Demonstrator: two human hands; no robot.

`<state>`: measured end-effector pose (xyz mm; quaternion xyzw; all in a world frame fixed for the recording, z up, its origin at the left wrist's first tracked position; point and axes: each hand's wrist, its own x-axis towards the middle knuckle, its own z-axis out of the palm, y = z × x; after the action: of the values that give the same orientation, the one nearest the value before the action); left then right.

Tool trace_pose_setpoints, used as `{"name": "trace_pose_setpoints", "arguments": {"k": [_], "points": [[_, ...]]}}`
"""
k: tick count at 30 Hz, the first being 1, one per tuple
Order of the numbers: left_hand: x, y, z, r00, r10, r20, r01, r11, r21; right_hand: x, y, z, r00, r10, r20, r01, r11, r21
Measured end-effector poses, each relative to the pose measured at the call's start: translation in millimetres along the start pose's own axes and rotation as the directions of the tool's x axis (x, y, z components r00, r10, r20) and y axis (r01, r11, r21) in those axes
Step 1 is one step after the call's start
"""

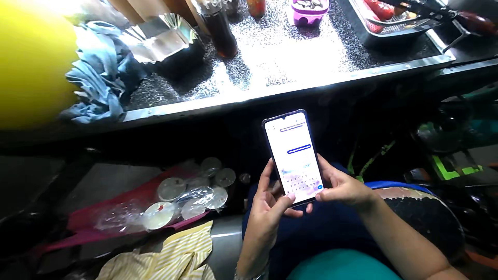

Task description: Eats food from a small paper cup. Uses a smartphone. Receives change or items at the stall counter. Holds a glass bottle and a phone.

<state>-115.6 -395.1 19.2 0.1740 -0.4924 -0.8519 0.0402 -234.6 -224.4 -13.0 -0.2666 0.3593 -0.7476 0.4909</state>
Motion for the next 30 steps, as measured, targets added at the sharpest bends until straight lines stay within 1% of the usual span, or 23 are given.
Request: {"name": "trace_pose_setpoints", "arguments": {"k": [4,10,15,18,22,24,26,28,30], "points": [[-0.3,0.0,-0.1,1.000,0.004,0.000,-0.004,1.000,-0.002,-0.2,1.1,-2.0,1.000,-0.004,0.017,0.004,1.000,0.007],[0.6,0.6,1.0,1.000,0.006,0.001,-0.006,1.000,-0.003,0.7,-1.2,-0.3,1.000,0.001,-0.018,-0.001,1.000,0.002],[1.3,-0.5,1.9,1.000,-0.001,-0.010,0.002,1.000,0.009,2.7,-2.2,0.6,0.997,0.036,-0.066,-0.033,0.999,0.041],[3.4,0.3,0.6,1.000,0.001,0.000,-0.001,1.000,0.004,4.4,-1.4,1.3,0.996,0.034,-0.077,-0.030,0.998,0.053],[6.1,1.6,0.6,1.000,-0.007,0.023,0.006,1.000,0.014,6.4,-4.2,4.7,0.991,0.043,-0.130,-0.036,0.998,0.052],[7.3,4.6,0.2,0.999,-0.023,0.042,0.020,0.996,0.082,8.2,-5.1,3.9,0.988,0.039,-0.149,-0.031,0.998,0.056],[10.0,8.2,-3.5,0.998,-0.023,0.052,0.010,0.972,0.236,12.2,-9.2,0.7,0.983,0.026,-0.183,-0.017,0.999,0.051],[15.4,10.2,-9.4,1.000,0.031,0.003,-0.029,0.908,0.418,19.1,-22.2,-4.9,0.966,-0.001,-0.258,-0.001,1.000,-0.008],[23.0,14.3,-17.6,0.990,0.134,-0.037,-0.091,0.830,0.551,31.3,-43.2,-14.4,0.939,-0.074,-0.337,0.043,0.994,-0.099]]}}
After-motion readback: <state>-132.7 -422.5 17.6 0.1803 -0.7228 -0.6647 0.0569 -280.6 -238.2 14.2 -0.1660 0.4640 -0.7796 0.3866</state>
